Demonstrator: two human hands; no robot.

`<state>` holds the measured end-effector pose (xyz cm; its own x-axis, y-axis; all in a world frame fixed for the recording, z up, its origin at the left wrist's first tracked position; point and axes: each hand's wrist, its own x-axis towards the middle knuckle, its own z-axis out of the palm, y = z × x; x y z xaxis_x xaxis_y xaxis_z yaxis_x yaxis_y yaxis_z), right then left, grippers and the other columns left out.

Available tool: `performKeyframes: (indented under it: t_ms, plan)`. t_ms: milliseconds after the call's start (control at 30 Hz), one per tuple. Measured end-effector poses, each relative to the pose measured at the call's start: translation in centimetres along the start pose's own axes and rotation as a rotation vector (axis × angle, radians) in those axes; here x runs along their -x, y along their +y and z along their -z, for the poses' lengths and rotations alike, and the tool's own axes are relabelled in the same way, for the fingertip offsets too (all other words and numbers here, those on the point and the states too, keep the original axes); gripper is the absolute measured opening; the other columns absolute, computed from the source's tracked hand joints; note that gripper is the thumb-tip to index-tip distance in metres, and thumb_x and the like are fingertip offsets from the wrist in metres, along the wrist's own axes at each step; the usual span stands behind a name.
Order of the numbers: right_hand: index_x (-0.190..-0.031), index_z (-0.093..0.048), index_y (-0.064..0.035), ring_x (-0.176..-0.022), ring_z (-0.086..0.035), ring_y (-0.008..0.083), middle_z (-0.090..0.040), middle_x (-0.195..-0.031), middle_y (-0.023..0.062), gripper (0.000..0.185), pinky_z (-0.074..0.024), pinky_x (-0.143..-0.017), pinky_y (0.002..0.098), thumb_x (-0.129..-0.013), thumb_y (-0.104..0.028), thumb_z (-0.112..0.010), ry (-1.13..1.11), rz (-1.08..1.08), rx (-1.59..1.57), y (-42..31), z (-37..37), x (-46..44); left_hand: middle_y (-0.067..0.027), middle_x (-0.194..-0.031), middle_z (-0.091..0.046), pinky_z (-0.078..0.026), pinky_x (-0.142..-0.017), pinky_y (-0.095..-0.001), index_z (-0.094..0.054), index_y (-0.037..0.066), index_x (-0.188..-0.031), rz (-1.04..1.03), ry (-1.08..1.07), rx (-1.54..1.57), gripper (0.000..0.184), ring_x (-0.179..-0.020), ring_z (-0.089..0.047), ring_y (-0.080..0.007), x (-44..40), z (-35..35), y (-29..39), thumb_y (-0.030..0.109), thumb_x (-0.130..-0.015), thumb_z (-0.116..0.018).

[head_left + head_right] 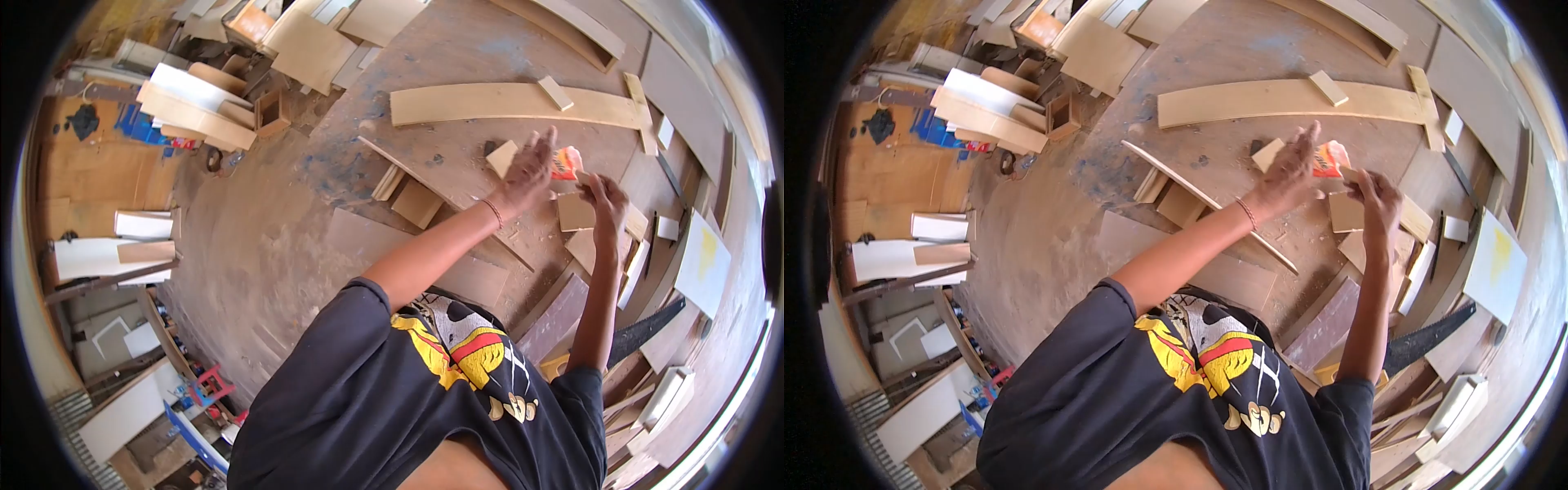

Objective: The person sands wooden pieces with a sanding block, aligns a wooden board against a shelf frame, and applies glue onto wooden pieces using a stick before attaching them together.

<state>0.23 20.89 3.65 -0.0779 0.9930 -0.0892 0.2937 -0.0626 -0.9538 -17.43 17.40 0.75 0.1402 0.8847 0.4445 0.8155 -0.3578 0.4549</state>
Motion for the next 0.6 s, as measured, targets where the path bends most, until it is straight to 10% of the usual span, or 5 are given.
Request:
performKeyframes:
  t_ms: [233, 300, 600]
  plan:
    - [-0.093, -0.065, 0.0007, -0.074, -0.063, 0.0131, -0.065, -0.084, 0.0075, 0.015, -0.0501, -0.062, 0.0248, -0.084, -0.012, -0.062, 0.041, -0.017, -0.177, -2.5, 0.2, 4.6, -0.0194, -0.103, -0.051, -0.043, -0.081, -0.0383, -0.031, -0.01, -0.126, 0.077, 0.14, -0.025, 0.08, -0.093, -0.053, -0.0311, 0.9, 0.9, 2.4, 0.021, -0.066, -0.074]
    - [-0.09, -0.067, -0.0057, -0.073, -0.063, 0.0161, -0.064, -0.084, 0.0078, 0.012, -0.0495, -0.062, 0.0267, -0.078, -0.005, -0.065, 0.192, 0.49, 0.48, -4.5, 0.0, 5.8, -0.0192, -0.1, -0.052, -0.044, -0.08, -0.0385, -0.036, -0.008, -0.122, 0.089, 0.009, 0.097, 0.074, -0.089, -0.054, -0.0316, 1.3, 1.3, 2.9, 0.018, -0.065, -0.074]
    - [-0.084, -0.065, -0.0067, -0.072, -0.059, 0.0214, -0.06, -0.08, 0.0074, 0.014, -0.0479, -0.063, 0.0311, -0.074, 0.002, -0.065, 0.093, 0.829, 0.686, -7.3, 0.6, 7.2, -0.0147, -0.092, -0.056, -0.044, -0.079, -0.0331, -0.049, -0.002, -0.098, -0.152, 0.096, 0.147, 0.031, -0.084, -0.055, -0.027, 2.3, 4.1, 3.0, 0.013, -0.073, -0.061]
